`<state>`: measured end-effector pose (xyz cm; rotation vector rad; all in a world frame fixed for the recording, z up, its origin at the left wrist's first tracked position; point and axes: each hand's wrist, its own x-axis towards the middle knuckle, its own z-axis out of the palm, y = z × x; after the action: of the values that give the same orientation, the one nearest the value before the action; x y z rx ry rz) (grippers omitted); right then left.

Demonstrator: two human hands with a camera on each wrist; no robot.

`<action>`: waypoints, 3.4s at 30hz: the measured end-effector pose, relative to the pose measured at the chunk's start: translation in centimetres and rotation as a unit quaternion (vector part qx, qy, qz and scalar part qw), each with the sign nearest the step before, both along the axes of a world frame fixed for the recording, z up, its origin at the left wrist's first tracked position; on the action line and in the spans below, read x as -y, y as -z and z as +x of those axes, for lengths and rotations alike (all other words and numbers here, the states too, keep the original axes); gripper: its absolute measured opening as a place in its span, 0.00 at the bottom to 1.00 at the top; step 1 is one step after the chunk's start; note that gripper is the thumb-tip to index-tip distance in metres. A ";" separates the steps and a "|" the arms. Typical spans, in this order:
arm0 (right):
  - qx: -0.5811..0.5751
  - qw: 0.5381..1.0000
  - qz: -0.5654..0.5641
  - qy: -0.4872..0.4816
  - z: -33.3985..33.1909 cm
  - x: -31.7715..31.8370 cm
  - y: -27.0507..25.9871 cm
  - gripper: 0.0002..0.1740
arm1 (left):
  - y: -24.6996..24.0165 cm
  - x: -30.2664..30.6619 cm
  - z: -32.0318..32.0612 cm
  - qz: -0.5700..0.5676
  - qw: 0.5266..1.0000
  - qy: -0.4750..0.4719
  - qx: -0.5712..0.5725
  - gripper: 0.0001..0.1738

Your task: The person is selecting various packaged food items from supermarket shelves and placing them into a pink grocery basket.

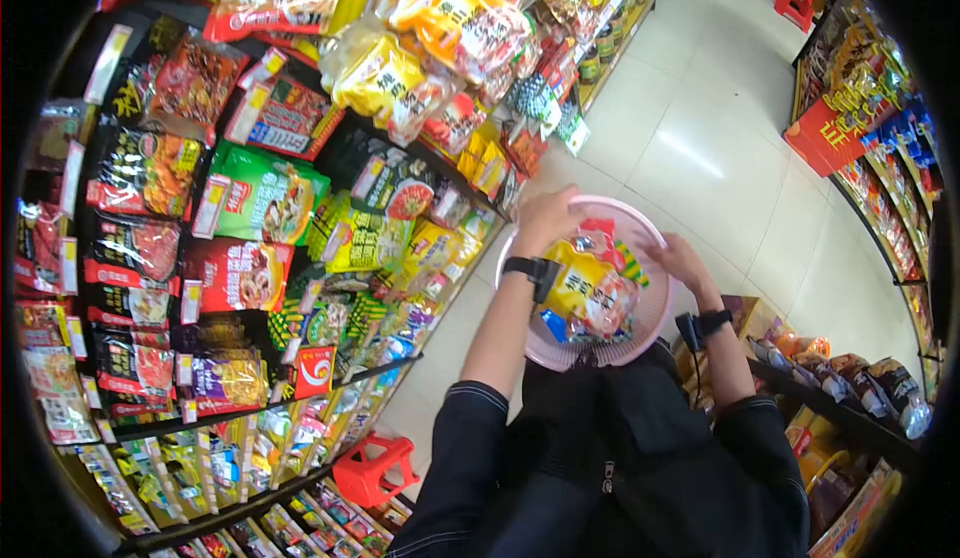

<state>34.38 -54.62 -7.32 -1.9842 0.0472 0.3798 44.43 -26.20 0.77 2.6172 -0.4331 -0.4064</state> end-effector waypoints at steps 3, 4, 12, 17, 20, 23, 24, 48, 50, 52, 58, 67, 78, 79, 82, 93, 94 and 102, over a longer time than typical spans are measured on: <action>-0.038 0.999 -0.003 0.025 -1.5 2.6 -0.4 0.19 | -0.5 4.1 0.2 0.029 0.998 0.027 0.052 0.23; -0.081 0.996 -0.018 0.038 -1.6 3.3 -0.9 0.19 | -0.1 5.2 0.6 0.029 0.998 0.022 0.057 0.23; -0.054 0.992 0.033 0.113 1.4 7.3 2.1 0.19 | 2.8 10.2 6.1 -0.012 0.998 0.029 0.055 0.20; -0.069 0.986 -0.003 0.151 7.8 11.1 2.0 0.18 | 3.5 13.9 13.4 -0.057 0.996 0.038 0.051 0.19; -0.087 0.984 0.024 0.152 11.8 12.7 0.3 0.21 | 3.6 16.4 18.2 -0.092 0.991 0.053 0.078 0.19; -0.083 0.981 0.025 0.174 16.2 13.7 -0.8 0.18 | 2.9 17.9 22.5 -0.102 0.990 0.043 0.083 0.19; -0.093 0.982 0.014 0.164 17.7 14.1 -0.9 0.19 | 2.8 18.0 23.8 -0.097 0.991 0.040 0.088 0.19; 0.058 0.935 0.162 -0.311 47.9 0.1 -17.3 0.19 | 6.0 6.9 24.0 0.005 0.917 -0.395 -0.049 0.30; 0.072 0.901 0.201 -0.377 46.9 -3.3 -17.5 0.20 | 4.7 8.4 21.5 0.010 0.894 -0.445 -0.061 0.27; 0.056 0.882 0.245 -0.399 45.8 -6.6 -17.1 0.20 | 4.5 9.9 18.6 0.017 0.869 -0.487 -0.082 0.26; -0.017 0.850 0.253 -0.462 45.5 -10.2 -16.4 0.22 | 1.2 12.0 11.2 0.050 0.788 -0.599 -0.133 0.25; -0.143 0.741 0.423 -0.501 45.9 -8.6 -17.9 0.22 | -1.1 9.7 5.4 0.060 0.750 -0.650 -0.102 0.31; 0.006 0.714 0.009 -0.700 44.9 -2.8 -13.8 0.21 | -0.5 5.8 0.9 -0.220 0.697 -0.681 -0.055 0.49; 0.021 0.715 -0.064 -0.696 43.6 -3.1 -13.2 0.20 | 1.2 5.2 0.8 -0.272 0.692 -0.667 -0.048 0.49; 0.139 0.709 0.090 -0.685 40.7 -5.0 -6.5 0.20 | -2.3 6.3 2.5 -0.209 0.747 -0.630 -0.041 0.50; 0.240 0.849 0.097 -0.461 43.2 1.6 -12.6 0.14 | -1.6 5.7 6.3 -0.004 0.851 -0.521 -0.073 0.46; 0.242 0.871 0.092 -0.418 45.0 2.5 -13.6 0.13 | -1.2 5.5 6.5 -0.009 0.849 -0.523 -0.080 0.48; 0.120 0.949 0.178 -0.232 50.5 7.2 -15.5 0.14 | -4.8 7.4 9.1 0.044 0.896 -0.432 -0.096 0.62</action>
<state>84.89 -61.86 8.18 -1.6531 -0.6126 0.4106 53.54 -33.57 5.52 2.5010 0.8156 -0.3620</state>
